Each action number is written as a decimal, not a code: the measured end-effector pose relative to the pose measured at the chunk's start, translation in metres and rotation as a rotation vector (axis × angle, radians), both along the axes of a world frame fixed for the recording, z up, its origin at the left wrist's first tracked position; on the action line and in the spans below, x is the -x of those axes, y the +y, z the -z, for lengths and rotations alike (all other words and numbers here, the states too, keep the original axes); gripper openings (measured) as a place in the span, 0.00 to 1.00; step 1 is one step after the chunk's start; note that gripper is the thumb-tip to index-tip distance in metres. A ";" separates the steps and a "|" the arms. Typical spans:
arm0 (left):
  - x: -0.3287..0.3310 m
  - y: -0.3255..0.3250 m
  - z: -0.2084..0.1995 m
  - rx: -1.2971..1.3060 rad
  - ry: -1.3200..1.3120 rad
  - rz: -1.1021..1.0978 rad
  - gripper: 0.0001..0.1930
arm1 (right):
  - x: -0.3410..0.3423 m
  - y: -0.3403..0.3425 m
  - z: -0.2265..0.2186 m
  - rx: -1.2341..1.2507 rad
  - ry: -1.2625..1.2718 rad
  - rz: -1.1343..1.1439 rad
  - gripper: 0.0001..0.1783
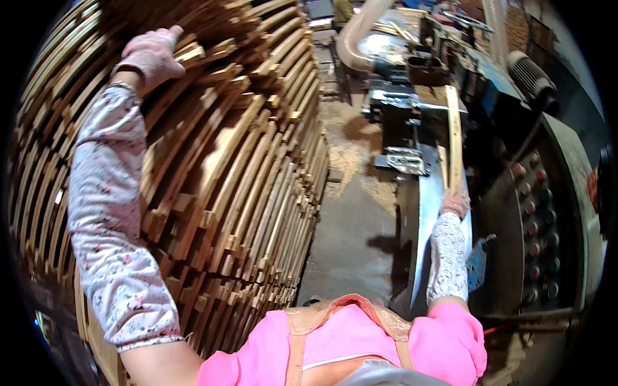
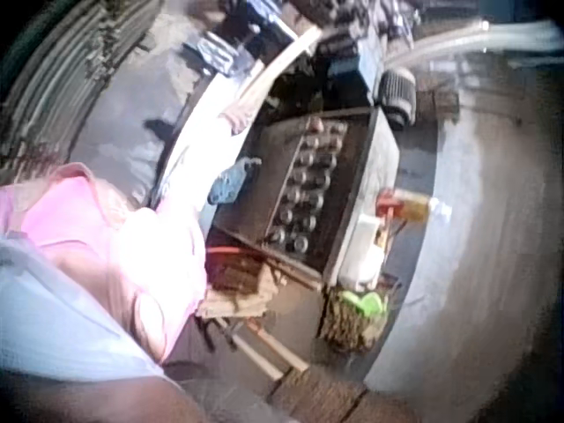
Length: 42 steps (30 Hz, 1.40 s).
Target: The person repeatedly picks up curved wooden slats from a large stack and feeds them into a woodworking machine. They guide the wood through the machine with both hands and then place the processed pieces onto a separate pile.
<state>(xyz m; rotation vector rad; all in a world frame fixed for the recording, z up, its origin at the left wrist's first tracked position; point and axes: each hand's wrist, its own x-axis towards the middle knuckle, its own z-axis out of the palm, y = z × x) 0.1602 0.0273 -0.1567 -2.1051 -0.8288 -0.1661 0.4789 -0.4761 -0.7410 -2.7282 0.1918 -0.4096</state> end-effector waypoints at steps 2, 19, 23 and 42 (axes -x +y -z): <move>0.006 -0.002 0.006 -0.034 0.055 -0.169 0.40 | 0.014 0.013 0.001 -0.115 -0.033 -0.086 0.40; 0.004 0.018 0.022 0.077 -0.038 0.108 0.27 | 0.242 -0.075 -0.003 0.149 -0.148 -0.315 0.26; -0.012 -0.014 0.053 0.066 -0.108 0.605 0.20 | 0.140 -0.035 -0.020 0.206 0.053 -0.359 0.20; -0.094 -0.306 0.302 -0.189 0.824 1.329 0.30 | 0.290 -0.002 -0.069 -0.439 -0.063 -0.433 0.50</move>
